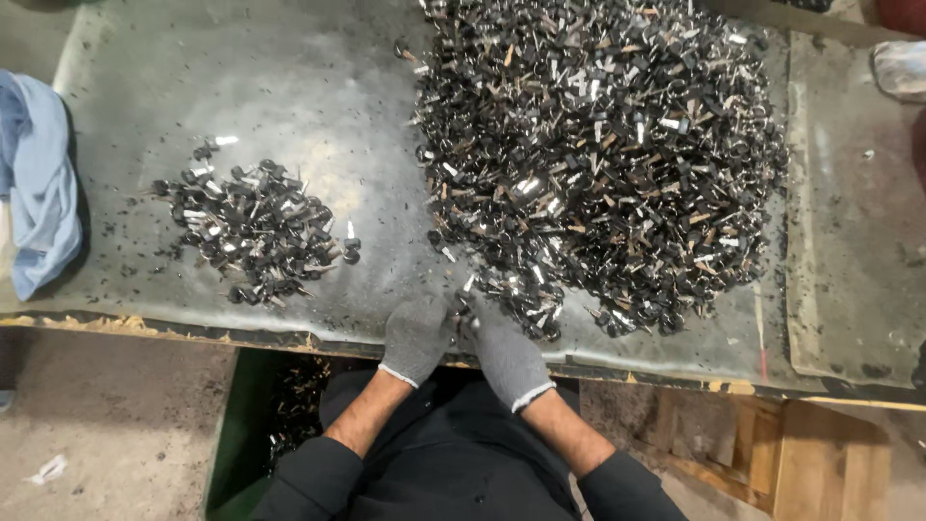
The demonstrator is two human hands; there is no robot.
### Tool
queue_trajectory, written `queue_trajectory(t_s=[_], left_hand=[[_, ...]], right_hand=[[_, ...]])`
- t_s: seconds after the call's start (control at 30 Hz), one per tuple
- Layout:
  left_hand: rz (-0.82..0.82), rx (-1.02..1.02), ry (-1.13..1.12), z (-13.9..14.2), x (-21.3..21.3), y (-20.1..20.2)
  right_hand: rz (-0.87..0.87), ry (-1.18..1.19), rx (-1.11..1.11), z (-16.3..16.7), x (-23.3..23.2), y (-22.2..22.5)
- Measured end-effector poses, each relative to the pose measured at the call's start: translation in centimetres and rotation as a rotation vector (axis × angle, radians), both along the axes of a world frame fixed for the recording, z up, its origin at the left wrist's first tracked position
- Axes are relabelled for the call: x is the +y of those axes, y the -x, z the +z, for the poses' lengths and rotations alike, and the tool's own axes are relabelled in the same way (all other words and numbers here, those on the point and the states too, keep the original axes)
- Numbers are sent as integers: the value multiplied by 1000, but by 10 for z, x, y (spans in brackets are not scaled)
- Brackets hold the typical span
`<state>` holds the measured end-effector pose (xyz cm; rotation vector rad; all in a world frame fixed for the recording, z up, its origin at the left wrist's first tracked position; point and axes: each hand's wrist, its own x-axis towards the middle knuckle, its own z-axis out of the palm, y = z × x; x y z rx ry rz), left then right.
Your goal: The person, wearing gloves, sits at a workbench and sorts small metal components one at a time from a large pile, placing selected pieces onto a separate pile on the left side of the table. The sorted pile gradually grows as the person continues picking through the larger heap.
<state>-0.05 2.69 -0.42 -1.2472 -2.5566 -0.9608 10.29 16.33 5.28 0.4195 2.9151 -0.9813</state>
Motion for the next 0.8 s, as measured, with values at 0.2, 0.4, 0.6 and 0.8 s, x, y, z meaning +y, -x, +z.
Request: queue_trajectory(t_s=[0.2,0.4,0.6,0.8], left_hand=[[16,-21,-16,-3,3,-4],[17,-36,-42,8,1,-2],[-15,-79,20,7,1,4],[-24,-61,17,7,2,6]], right_hand=[[19,-261,-149,-15,2,10],[-9,-59,-156,-14,10,16],[-57,21,-349,-16,15,21],[-30,-55,-215,-17,16,24]])
